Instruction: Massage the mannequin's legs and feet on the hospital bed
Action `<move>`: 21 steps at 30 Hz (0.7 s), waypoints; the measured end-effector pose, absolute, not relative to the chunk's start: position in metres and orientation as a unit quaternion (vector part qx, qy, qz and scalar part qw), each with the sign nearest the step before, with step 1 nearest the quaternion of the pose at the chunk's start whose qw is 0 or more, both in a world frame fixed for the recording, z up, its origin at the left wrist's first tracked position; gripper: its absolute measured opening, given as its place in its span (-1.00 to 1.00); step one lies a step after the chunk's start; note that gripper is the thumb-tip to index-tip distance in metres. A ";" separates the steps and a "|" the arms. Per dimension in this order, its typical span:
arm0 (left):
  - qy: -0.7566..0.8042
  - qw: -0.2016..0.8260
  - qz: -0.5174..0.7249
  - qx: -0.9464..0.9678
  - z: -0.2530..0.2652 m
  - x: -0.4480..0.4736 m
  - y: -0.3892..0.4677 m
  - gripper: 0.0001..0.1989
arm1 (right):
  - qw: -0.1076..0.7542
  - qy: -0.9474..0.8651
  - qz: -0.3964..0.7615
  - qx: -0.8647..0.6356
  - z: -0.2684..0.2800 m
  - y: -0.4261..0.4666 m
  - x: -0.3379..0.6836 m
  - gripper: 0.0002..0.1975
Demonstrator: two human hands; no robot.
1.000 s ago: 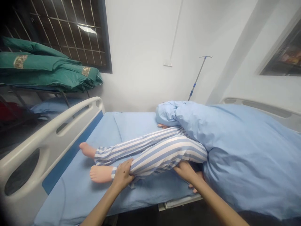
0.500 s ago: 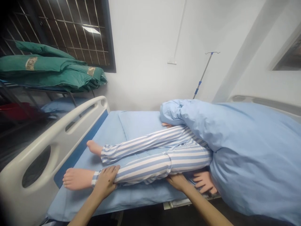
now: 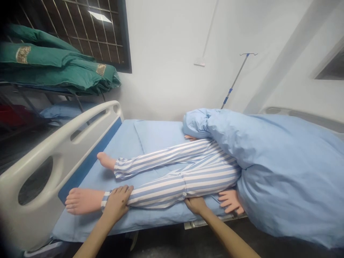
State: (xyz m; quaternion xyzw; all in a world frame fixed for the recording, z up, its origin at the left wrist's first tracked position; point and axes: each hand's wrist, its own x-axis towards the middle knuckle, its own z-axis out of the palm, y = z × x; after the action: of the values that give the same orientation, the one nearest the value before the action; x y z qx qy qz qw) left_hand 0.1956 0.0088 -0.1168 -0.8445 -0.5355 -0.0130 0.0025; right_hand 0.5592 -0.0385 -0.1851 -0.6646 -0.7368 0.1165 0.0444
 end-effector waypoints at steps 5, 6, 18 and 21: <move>-0.533 0.007 -0.021 -0.846 -0.117 0.196 0.007 -0.45 | 0.047 -0.742 0.097 -0.662 -0.190 -0.040 0.560 -0.56; -0.532 0.007 -0.023 -0.846 -0.118 0.195 0.007 -0.45 | 0.047 -0.742 0.096 -0.662 -0.191 -0.040 0.560 -0.57; -0.545 -0.012 -0.022 -0.838 -0.111 0.194 0.000 -0.43 | 0.031 -0.742 0.170 -0.647 -0.177 -0.039 0.563 -0.54; -0.541 -0.037 -0.028 -0.840 -0.107 0.194 0.001 -0.40 | 0.028 -0.748 0.163 -0.642 -0.163 -0.041 0.569 -0.57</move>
State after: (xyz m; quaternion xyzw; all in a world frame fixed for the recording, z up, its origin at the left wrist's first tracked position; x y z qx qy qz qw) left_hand 0.1939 0.0010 -0.1070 -0.8397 -0.5411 -0.0281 -0.0371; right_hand 0.5686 -0.0406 -0.1626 -0.6425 -0.7482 0.1631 0.0280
